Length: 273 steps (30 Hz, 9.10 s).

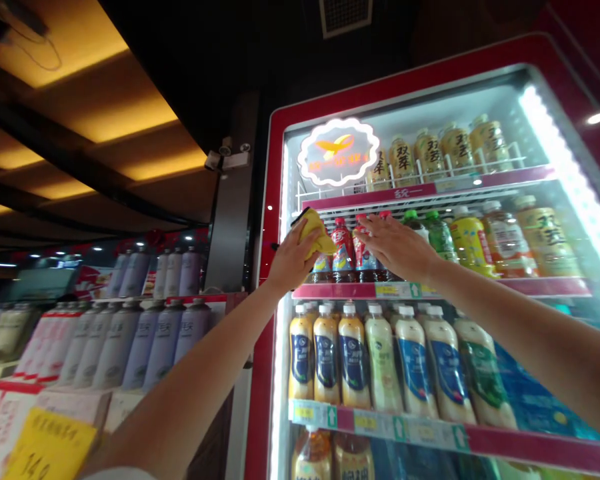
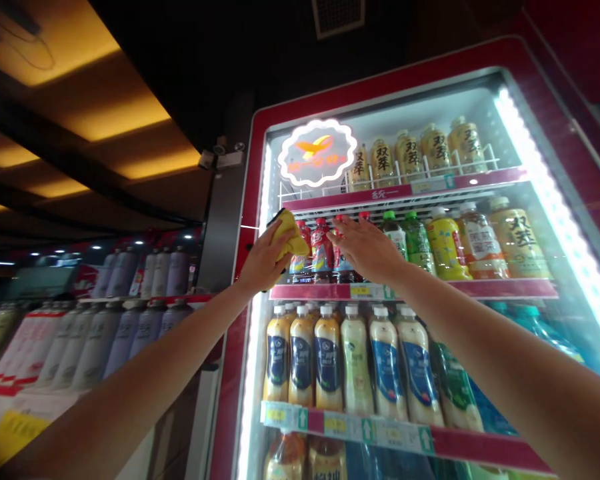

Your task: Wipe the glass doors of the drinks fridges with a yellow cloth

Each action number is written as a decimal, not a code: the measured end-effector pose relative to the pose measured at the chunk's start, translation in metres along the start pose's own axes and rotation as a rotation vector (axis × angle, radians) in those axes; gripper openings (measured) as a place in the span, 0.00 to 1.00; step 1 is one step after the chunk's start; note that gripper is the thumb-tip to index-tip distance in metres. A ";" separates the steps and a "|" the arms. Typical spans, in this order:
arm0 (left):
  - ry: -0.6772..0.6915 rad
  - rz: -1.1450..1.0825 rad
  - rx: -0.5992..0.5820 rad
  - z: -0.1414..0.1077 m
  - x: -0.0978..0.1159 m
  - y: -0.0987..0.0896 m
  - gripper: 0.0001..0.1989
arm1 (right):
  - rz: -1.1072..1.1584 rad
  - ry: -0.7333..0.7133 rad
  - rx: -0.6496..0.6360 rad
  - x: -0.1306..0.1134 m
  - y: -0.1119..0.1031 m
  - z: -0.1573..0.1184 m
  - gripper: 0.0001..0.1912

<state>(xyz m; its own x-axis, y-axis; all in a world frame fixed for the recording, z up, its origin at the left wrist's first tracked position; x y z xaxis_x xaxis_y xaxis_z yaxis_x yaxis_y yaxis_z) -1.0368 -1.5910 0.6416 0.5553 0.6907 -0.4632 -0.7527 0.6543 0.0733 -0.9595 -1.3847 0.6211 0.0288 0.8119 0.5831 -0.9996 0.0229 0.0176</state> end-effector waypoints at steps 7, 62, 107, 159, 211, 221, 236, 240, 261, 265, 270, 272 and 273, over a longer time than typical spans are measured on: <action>-0.406 0.118 0.244 0.034 -0.005 0.005 0.22 | 0.004 -0.057 -0.022 0.017 -0.004 -0.004 0.24; -0.009 -0.108 -0.041 0.098 0.145 0.066 0.25 | 0.077 -0.315 -0.112 0.156 -0.058 -0.136 0.36; 0.166 -0.184 -0.089 0.153 0.288 0.132 0.25 | 0.006 -0.115 -0.078 0.235 -0.111 -0.206 0.30; -0.019 -0.221 0.084 0.240 0.439 0.200 0.21 | -0.069 0.027 -0.342 0.237 -0.150 -0.306 0.31; -0.074 0.032 -0.056 0.175 0.213 0.103 0.24 | 0.100 0.228 -0.034 0.165 -0.130 -0.154 0.26; -0.018 0.076 -0.060 0.116 0.178 0.085 0.25 | 0.145 0.202 0.055 0.111 -0.081 -0.128 0.26; -0.135 0.121 -0.017 0.077 0.113 0.049 0.23 | 0.203 0.142 0.059 0.046 -0.039 -0.075 0.26; -0.275 0.162 0.032 0.071 0.064 0.025 0.20 | 0.207 0.099 0.078 0.030 -0.037 -0.072 0.27; -0.235 0.326 -0.011 -0.036 -0.020 -0.029 0.19 | 0.254 0.070 0.083 -0.060 -0.015 -0.051 0.24; -0.164 0.246 -0.038 -0.023 -0.034 -0.026 0.17 | 0.254 0.100 0.068 -0.072 -0.006 -0.036 0.24; -0.159 0.095 -0.029 -0.025 -0.057 -0.035 0.17 | 0.281 0.105 0.060 -0.101 -0.002 -0.030 0.23; -0.109 0.045 -0.045 -0.051 -0.052 -0.041 0.18 | 0.275 0.101 0.053 -0.112 -0.001 -0.035 0.23; -0.080 0.026 -0.060 -0.067 -0.047 -0.043 0.18 | 0.272 0.098 0.051 -0.118 -0.001 -0.038 0.23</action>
<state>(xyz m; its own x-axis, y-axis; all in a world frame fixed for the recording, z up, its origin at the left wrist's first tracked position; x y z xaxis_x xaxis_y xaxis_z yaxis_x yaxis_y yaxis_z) -1.0544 -1.6727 0.6009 0.5597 0.7313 -0.3898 -0.7858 0.6177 0.0308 -0.9620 -1.4581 0.5218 -0.2432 0.8367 0.4907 -0.9691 -0.2310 -0.0864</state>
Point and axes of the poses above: each hand's wrist, its own z-axis towards the middle knuckle, its own y-axis out of the palm, x = y × z, the point moved 7 cm from there along z, towards the middle knuckle, and after that the axes turned 7 degrees about x, right-handed, at the moved point
